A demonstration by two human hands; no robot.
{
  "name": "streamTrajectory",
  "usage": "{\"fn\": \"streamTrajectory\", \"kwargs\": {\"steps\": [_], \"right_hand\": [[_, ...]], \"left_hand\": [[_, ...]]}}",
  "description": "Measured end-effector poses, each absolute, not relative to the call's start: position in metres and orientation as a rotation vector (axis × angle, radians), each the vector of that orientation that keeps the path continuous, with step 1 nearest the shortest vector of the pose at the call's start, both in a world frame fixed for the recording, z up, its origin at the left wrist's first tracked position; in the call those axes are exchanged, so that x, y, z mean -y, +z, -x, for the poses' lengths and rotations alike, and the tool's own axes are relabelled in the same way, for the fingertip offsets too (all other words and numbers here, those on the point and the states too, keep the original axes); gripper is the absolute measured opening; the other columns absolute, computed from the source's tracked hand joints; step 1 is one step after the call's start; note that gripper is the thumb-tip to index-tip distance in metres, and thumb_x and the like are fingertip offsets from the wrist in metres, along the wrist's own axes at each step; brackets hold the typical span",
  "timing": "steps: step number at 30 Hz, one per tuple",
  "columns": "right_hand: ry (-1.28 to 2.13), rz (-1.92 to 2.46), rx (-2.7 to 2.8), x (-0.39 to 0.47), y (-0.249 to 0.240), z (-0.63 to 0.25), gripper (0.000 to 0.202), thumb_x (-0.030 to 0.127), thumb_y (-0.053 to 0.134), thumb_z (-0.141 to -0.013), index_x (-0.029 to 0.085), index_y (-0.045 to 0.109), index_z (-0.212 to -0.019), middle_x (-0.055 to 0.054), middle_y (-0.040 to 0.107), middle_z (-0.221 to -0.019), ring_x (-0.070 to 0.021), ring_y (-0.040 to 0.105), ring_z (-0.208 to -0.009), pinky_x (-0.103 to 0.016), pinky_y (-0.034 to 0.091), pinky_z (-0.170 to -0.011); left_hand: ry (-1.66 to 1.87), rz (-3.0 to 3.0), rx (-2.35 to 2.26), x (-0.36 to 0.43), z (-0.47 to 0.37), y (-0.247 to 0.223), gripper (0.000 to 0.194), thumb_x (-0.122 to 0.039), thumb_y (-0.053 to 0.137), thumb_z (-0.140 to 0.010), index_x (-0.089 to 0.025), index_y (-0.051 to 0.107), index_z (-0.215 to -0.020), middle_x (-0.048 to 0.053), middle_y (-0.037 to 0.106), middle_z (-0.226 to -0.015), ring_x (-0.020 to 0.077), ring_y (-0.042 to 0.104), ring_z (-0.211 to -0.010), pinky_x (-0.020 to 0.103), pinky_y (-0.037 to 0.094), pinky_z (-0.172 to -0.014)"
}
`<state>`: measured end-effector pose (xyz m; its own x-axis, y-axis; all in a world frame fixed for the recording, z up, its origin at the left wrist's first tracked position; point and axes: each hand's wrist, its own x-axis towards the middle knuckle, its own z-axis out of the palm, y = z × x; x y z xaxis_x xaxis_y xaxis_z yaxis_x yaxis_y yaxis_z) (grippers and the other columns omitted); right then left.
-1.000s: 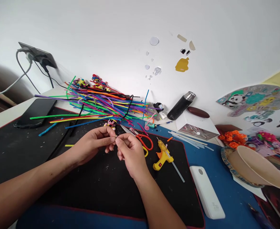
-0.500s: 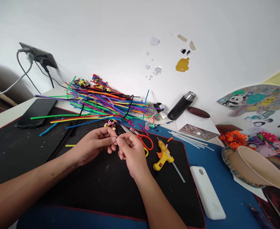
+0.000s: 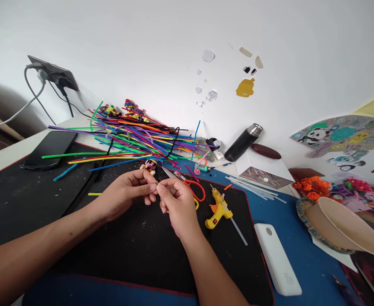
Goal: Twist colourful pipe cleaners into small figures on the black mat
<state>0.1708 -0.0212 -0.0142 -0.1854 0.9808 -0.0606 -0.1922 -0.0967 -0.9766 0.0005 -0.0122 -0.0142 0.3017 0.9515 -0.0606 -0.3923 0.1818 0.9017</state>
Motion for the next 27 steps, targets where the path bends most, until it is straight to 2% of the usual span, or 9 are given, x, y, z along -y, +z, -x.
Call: {"fn": "streamTrajectory", "kwargs": {"steps": [14, 27], "right_hand": [[1.354, 1.051, 1.253, 0.0237, -0.0148, -0.1710, 0.023, 0.042, 0.077, -0.090, 0.021, 0.069, -0.091, 0.006, 0.055, -0.055, -0.0099, 0.048, -0.046, -0.023, 0.036, -0.045], [1.427, 1.032, 1.227, 0.0230, -0.0142, -0.1719, 0.027, 0.044, 0.078, -0.088, 0.019, 0.067, -0.089, 0.008, 0.051, -0.051, -0.0086, 0.046, -0.044, -0.021, 0.035, -0.045]], "left_hand": [[1.029, -0.873, -0.743, 0.0114, 0.0002, -0.0137, 0.037, -0.038, 0.095, -0.072, -0.013, 0.070, -0.084, 0.002, 0.073, -0.068, 0.0126, 0.068, -0.060, 0.021, 0.054, -0.057], [1.076, -1.110, -0.832, 0.0130, 0.0035, -0.0125, 0.030, -0.039, 0.088, -0.082, -0.014, 0.072, -0.086, 0.002, 0.074, -0.069, 0.0140, 0.069, -0.062, 0.024, 0.056, -0.061]]}}
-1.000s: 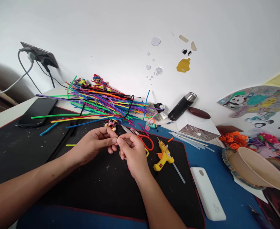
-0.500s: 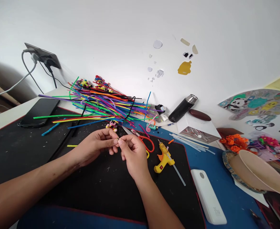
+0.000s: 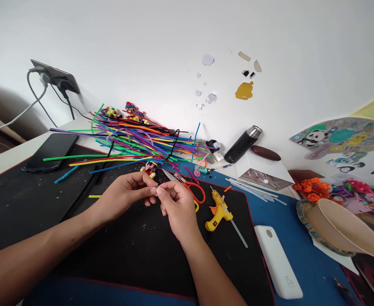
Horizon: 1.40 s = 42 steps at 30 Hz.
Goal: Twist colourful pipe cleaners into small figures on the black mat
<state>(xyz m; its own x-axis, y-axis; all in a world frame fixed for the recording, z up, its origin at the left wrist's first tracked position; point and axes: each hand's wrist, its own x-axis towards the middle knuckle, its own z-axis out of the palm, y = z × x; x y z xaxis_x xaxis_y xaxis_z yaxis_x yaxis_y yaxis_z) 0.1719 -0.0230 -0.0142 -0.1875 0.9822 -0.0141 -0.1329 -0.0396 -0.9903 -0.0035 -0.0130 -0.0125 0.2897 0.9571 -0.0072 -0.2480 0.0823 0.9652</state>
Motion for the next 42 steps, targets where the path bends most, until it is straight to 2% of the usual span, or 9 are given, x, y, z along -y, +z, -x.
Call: {"fn": "streamTrajectory", "kwargs": {"steps": [10, 22, 32, 42], "right_hand": [[1.393, 1.057, 1.220, 0.0234, -0.0125, -0.1708, 0.026, 0.043, 0.076, -0.088, 0.019, 0.064, -0.086, 0.008, 0.051, -0.051, -0.0088, 0.045, -0.043, -0.021, 0.036, -0.044], [1.402, 1.096, 1.260, 0.0254, -0.0094, -0.1705, 0.022, 0.039, 0.074, -0.088, 0.020, 0.063, -0.084, 0.008, 0.051, -0.051, -0.0089, 0.046, -0.043, -0.021, 0.035, -0.045], [1.421, 1.036, 1.212, 0.0220, -0.0136, -0.1717, 0.029, 0.046, 0.076, -0.090, 0.018, 0.069, -0.093, 0.008, 0.051, -0.052, -0.0088, 0.046, -0.044, -0.021, 0.036, -0.045], [1.402, 1.094, 1.264, 0.0252, -0.0106, -0.1700, 0.030, 0.048, 0.074, -0.089, 0.020, 0.066, -0.092, 0.007, 0.053, -0.055, -0.0101, 0.047, -0.045, -0.023, 0.037, -0.046]], "left_hand": [[1.023, -1.053, -0.777, 0.0096, 0.0048, -0.0150, 0.033, -0.042, 0.089, -0.079, -0.013, 0.075, -0.088, 0.004, 0.075, -0.071, 0.0173, 0.073, -0.066, 0.025, 0.057, -0.060], [1.005, -1.309, -0.912, 0.0120, 0.0090, -0.0060, 0.027, -0.041, 0.080, -0.087, -0.015, 0.071, -0.086, 0.001, 0.071, -0.073, 0.0135, 0.063, -0.064, 0.026, 0.052, -0.063], [1.075, -1.104, -0.871, 0.0077, 0.0084, -0.0152, 0.022, -0.036, 0.082, -0.083, -0.017, 0.072, -0.080, 0.000, 0.066, -0.073, 0.0127, 0.057, -0.066, 0.023, 0.046, -0.058], [1.049, -1.141, -0.924, 0.0099, 0.0063, -0.0145, 0.027, -0.042, 0.082, -0.083, -0.017, 0.072, -0.081, 0.001, 0.065, -0.072, 0.0137, 0.056, -0.064, 0.025, 0.046, -0.059]]}}
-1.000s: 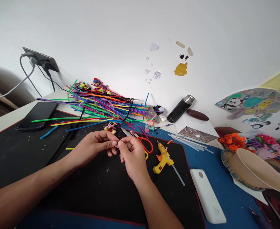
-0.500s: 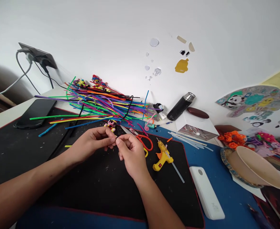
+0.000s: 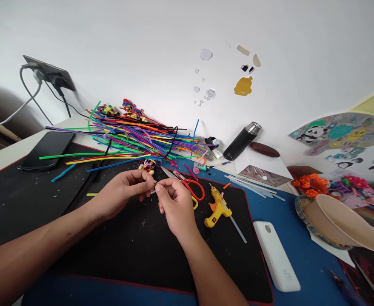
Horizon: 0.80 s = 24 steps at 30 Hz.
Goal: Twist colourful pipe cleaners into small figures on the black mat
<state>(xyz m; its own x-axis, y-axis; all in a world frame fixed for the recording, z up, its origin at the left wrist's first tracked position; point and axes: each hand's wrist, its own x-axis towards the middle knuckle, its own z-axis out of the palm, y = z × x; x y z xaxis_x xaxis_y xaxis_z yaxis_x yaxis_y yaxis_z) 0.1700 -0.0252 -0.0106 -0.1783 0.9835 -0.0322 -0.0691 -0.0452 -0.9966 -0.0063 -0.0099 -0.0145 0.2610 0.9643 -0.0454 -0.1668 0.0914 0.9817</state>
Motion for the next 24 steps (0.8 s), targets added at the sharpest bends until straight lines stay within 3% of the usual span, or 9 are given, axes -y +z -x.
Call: {"fn": "streamTrajectory", "kwargs": {"steps": [14, 24], "right_hand": [[1.299, 1.124, 1.350, 0.0279, -0.0093, -0.1677, 0.023, 0.043, 0.069, -0.093, 0.020, 0.065, -0.094, 0.006, 0.055, -0.059, -0.0105, 0.047, -0.047, -0.023, 0.036, -0.046], [1.382, 1.046, 1.296, 0.0281, -0.0080, -0.1667, 0.026, 0.046, 0.073, -0.090, 0.021, 0.064, -0.093, 0.006, 0.056, -0.058, -0.0105, 0.047, -0.047, -0.023, 0.038, -0.046]], "left_hand": [[1.086, -1.066, -0.897, 0.0117, 0.0040, -0.0155, 0.026, -0.039, 0.083, -0.082, -0.017, 0.071, -0.079, 0.000, 0.065, -0.071, 0.0126, 0.055, -0.063, 0.024, 0.046, -0.058], [1.025, -0.738, -0.809, 0.0150, -0.0035, -0.0109, 0.031, -0.036, 0.091, -0.072, -0.016, 0.069, -0.077, -0.001, 0.063, -0.070, 0.0110, 0.055, -0.061, 0.021, 0.041, -0.052]]}}
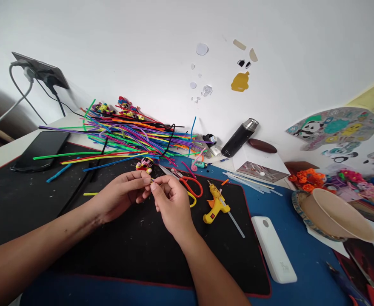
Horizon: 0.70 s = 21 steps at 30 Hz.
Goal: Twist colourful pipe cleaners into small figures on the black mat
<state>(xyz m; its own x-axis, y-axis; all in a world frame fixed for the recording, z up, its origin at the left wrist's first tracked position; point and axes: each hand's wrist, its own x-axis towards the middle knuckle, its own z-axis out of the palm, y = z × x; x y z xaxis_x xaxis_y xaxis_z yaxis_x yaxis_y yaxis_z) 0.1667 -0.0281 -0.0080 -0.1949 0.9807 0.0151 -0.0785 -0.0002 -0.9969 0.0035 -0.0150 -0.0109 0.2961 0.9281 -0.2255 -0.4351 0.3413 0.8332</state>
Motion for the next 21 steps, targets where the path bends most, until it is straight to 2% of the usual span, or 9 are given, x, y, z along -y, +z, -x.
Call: {"fn": "streamTrajectory", "kwargs": {"steps": [5, 9, 13, 21], "right_hand": [[1.401, 1.027, 1.268, 0.0276, -0.0095, -0.1661, 0.028, 0.046, 0.074, -0.089, 0.022, 0.062, -0.092, 0.003, 0.064, -0.066, -0.0096, 0.048, -0.047, -0.023, 0.038, -0.046], [1.413, 1.015, 1.275, 0.0272, -0.0101, -0.1664, 0.027, 0.046, 0.074, -0.089, 0.021, 0.062, -0.090, 0.005, 0.059, -0.061, -0.0095, 0.047, -0.046, -0.023, 0.038, -0.046], [1.424, 1.004, 1.283, 0.0273, -0.0112, -0.1672, 0.027, 0.045, 0.073, -0.090, 0.021, 0.062, -0.090, 0.005, 0.061, -0.062, -0.0093, 0.047, -0.047, -0.023, 0.038, -0.046], [1.419, 1.052, 1.303, 0.0262, -0.0105, -0.1677, 0.026, 0.045, 0.072, -0.090, 0.021, 0.062, -0.089, 0.008, 0.053, -0.054, -0.0097, 0.044, -0.045, -0.023, 0.036, -0.046]], "left_hand": [[1.003, -0.656, -0.765, 0.0156, -0.0053, -0.0129, 0.028, -0.033, 0.090, -0.072, -0.015, 0.069, -0.076, -0.001, 0.061, -0.069, 0.0098, 0.053, -0.059, 0.020, 0.039, -0.050], [0.996, -0.616, -0.754, 0.0156, -0.0051, -0.0145, 0.028, -0.031, 0.091, -0.071, -0.014, 0.070, -0.077, 0.000, 0.062, -0.069, 0.0097, 0.054, -0.059, 0.019, 0.039, -0.050], [0.989, -0.609, -0.756, 0.0151, -0.0048, -0.0132, 0.029, -0.031, 0.092, -0.070, -0.014, 0.070, -0.078, 0.000, 0.061, -0.069, 0.0094, 0.053, -0.059, 0.019, 0.038, -0.050], [1.015, -0.787, -0.831, 0.0145, -0.0030, -0.0118, 0.031, -0.039, 0.089, -0.073, -0.016, 0.068, -0.078, -0.001, 0.061, -0.068, 0.0106, 0.051, -0.058, 0.022, 0.038, -0.052]]}}
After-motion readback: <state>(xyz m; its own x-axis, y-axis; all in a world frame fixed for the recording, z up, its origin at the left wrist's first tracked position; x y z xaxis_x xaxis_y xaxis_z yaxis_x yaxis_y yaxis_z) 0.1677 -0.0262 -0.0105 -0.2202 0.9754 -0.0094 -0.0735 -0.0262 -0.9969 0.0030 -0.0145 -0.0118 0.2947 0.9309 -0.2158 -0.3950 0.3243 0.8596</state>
